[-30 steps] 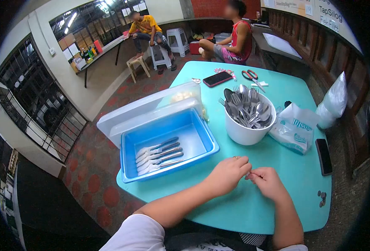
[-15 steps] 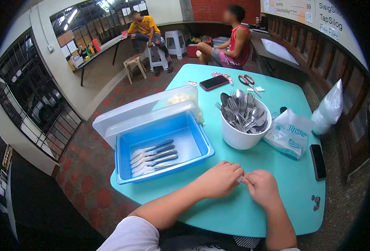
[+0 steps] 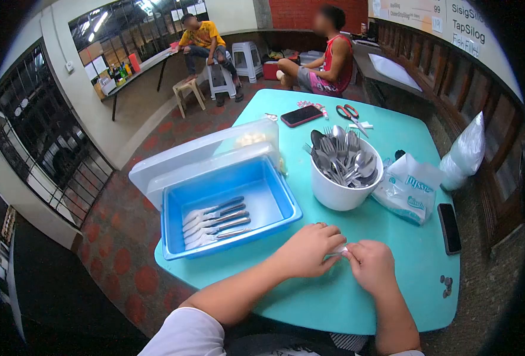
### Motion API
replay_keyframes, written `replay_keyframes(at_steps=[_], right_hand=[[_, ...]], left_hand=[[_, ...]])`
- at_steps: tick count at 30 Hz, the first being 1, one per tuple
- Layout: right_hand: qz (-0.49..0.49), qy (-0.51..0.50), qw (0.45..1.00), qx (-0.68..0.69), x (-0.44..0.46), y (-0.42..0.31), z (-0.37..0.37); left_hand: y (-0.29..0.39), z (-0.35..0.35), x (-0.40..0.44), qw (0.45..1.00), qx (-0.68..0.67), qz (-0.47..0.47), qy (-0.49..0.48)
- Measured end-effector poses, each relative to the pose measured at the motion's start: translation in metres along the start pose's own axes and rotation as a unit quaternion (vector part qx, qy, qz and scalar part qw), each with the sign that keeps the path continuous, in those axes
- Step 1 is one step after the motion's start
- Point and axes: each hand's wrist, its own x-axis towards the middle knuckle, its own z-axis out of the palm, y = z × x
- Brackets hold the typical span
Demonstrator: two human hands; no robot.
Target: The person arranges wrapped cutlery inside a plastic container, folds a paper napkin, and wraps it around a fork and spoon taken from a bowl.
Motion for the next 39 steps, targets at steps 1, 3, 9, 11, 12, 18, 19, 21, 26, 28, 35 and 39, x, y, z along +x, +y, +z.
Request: replay_keyframes(at_steps=[1,3,9,11,12,18,19,21,26,28,35,39], right_hand=[[-0.002,-0.007,1.0,-0.001,-0.001,0.0,0.0],[-0.006,-0.018,1.0,-0.002,-0.001,0.002,0.001],[0.138,-0.105,0.964,0.203,0.002,0.016,0.002],[0.172,-0.109,0.924,0.322,0.001,0.025,0.005],[0.188,-0.11,0.899,0.381,0.0,0.027,0.008],[0.053,0.009,0.998,0.044,0.002,0.005,-0.001],[0.039,0.017,0.999,0.024,0.002,0.004,-0.001],[0.011,0.034,0.999,-0.017,0.001,0.003,-0.001],[-0.017,0.033,0.999,-0.035,0.0,0.001,0.0],[0.0,0.022,0.999,-0.033,-0.001,-0.002,0.002],[0.12,-0.107,0.968,0.191,-0.001,0.023,0.011],[0.135,-0.115,0.972,0.151,0.003,0.017,0.001]], left_hand=[[-0.003,0.002,0.0,0.999,-0.035,-0.022,-0.026],[-0.005,0.004,0.0,0.996,-0.073,-0.038,-0.046],[-0.007,0.012,0.002,0.998,-0.058,0.026,0.004],[-0.007,0.011,0.003,0.995,-0.035,0.082,0.038],[-0.009,0.012,0.003,0.994,-0.026,0.093,0.053],[-0.003,0.008,0.004,0.997,-0.037,0.046,0.052],[-0.006,0.008,0.003,0.997,-0.055,0.044,0.033],[-0.008,0.008,0.001,0.996,-0.087,0.02,-0.017],[-0.009,0.012,0.001,0.991,-0.107,-0.027,-0.072],[-0.009,0.013,-0.001,0.996,-0.067,-0.004,-0.05],[-0.013,0.02,-0.002,0.994,0.043,0.071,-0.07],[-0.007,0.016,-0.001,0.998,0.025,0.05,-0.026]])
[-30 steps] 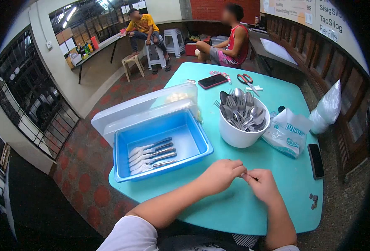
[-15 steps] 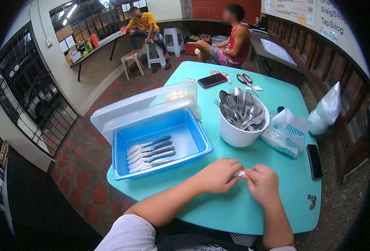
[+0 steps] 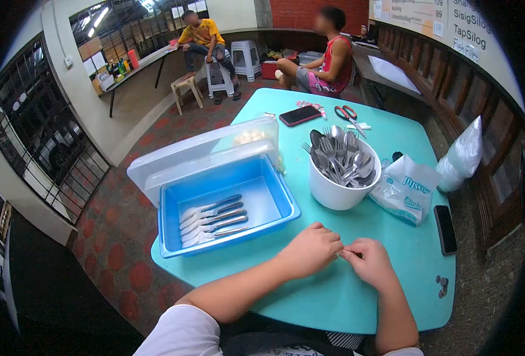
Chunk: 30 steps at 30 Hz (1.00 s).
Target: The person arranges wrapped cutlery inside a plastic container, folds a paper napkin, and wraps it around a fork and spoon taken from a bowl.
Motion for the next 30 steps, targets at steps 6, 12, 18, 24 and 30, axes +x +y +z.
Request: replay_keyframes(at_steps=[6,12,18,24,30], right_hand=[[-0.125,0.105,0.976,-0.145,-0.005,-0.007,-0.002],[-0.098,0.037,0.994,-0.033,-0.003,0.009,0.014],[0.174,-0.153,0.875,0.425,0.004,0.009,-0.003],[-0.099,0.067,0.992,-0.031,-0.005,-0.008,0.003],[-0.089,0.093,0.991,0.037,-0.006,-0.014,0.017]], left_hand=[[-0.005,-0.009,0.002,0.975,-0.187,-0.119,-0.03],[-0.008,0.003,0.0,0.989,-0.114,-0.092,-0.026],[-0.007,-0.004,0.001,0.99,-0.069,0.047,0.114],[-0.001,-0.016,0.004,0.994,-0.057,-0.006,0.092],[-0.001,-0.028,-0.001,0.991,-0.111,-0.064,-0.03]])
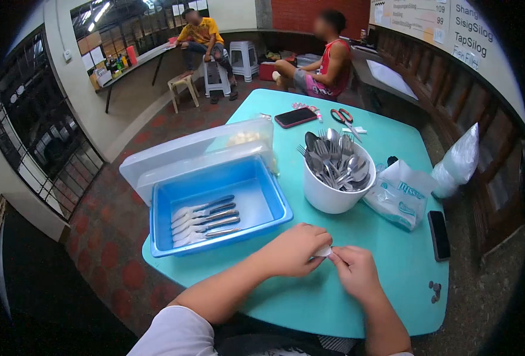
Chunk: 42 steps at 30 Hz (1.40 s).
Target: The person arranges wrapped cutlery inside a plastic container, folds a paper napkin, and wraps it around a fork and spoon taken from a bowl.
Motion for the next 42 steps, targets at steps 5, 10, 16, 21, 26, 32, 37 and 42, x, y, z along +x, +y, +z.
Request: replay_keyframes(at_steps=[5,10,16,21,26,32,37,42], right_hand=[[0.003,-0.014,0.999,-0.042,0.0,-0.005,-0.003],[-0.017,-0.046,0.988,-0.149,-0.002,-0.012,-0.009],[0.003,-0.028,0.997,-0.072,-0.001,-0.001,-0.004],[0.124,-0.084,0.984,0.093,0.004,0.009,-0.008],[-0.04,-0.027,0.991,-0.127,0.004,0.001,-0.01],[-0.043,-0.025,0.989,-0.141,0.0,-0.003,-0.008],[0.068,-0.093,0.993,0.033,0.002,0.013,-0.008],[0.171,-0.154,0.952,0.204,0.005,0.024,-0.013]], left_hand=[[0.005,-0.005,0.001,1.0,0.003,-0.011,-0.007],[0.005,-0.011,-0.001,0.994,-0.084,-0.053,-0.052],[0.004,0.002,0.0,0.999,0.032,0.008,0.012],[0.003,0.012,0.002,0.981,0.165,0.082,0.063],[0.005,0.008,-0.002,0.992,0.106,0.018,0.07],[0.004,0.007,-0.001,1.0,0.018,-0.02,-0.003],[0.004,0.015,0.001,0.996,0.08,0.03,0.04],[0.002,0.016,0.002,0.986,0.119,0.089,0.08]])
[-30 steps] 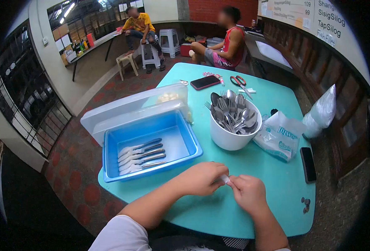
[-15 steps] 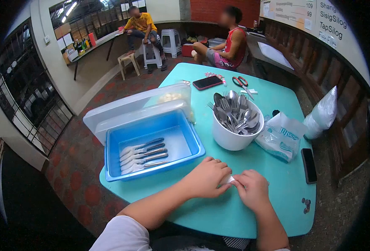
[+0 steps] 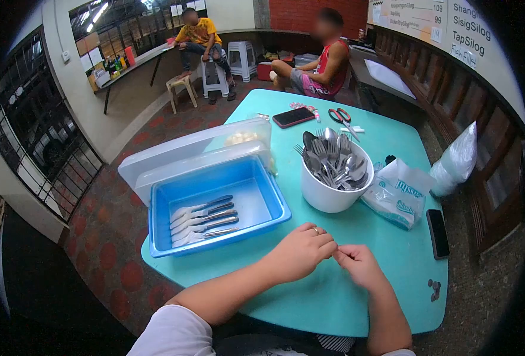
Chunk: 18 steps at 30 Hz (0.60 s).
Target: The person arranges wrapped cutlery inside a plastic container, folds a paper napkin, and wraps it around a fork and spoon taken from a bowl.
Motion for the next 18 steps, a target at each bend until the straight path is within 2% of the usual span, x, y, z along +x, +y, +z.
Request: replay_keyframes(at_steps=[3,6,9,12,15,17,18], right_hand=[[-0.122,0.111,0.963,-0.212,-0.005,-0.011,0.007],[-0.184,0.178,0.915,-0.311,-0.007,-0.016,0.01],[-0.186,0.176,0.889,-0.379,-0.007,-0.022,0.011],[-0.157,0.163,0.896,-0.381,-0.005,-0.022,0.016],[-0.042,0.082,0.974,-0.207,0.002,-0.001,0.0],[-0.042,0.089,0.973,-0.208,-0.002,0.003,-0.008],[-0.041,0.09,0.973,-0.208,-0.002,-0.003,-0.007]], left_hand=[[0.001,-0.007,0.001,0.999,-0.018,-0.036,0.013],[0.003,-0.013,0.001,0.998,-0.014,-0.054,0.021],[-0.001,-0.013,0.002,0.999,-0.02,-0.046,0.001],[-0.008,0.005,-0.004,0.999,0.031,-0.024,-0.021],[-0.008,0.008,-0.004,0.997,0.065,0.022,-0.023],[-0.004,0.013,-0.004,0.995,0.084,0.046,-0.037],[-0.003,0.013,-0.003,0.997,0.064,0.035,-0.013]])
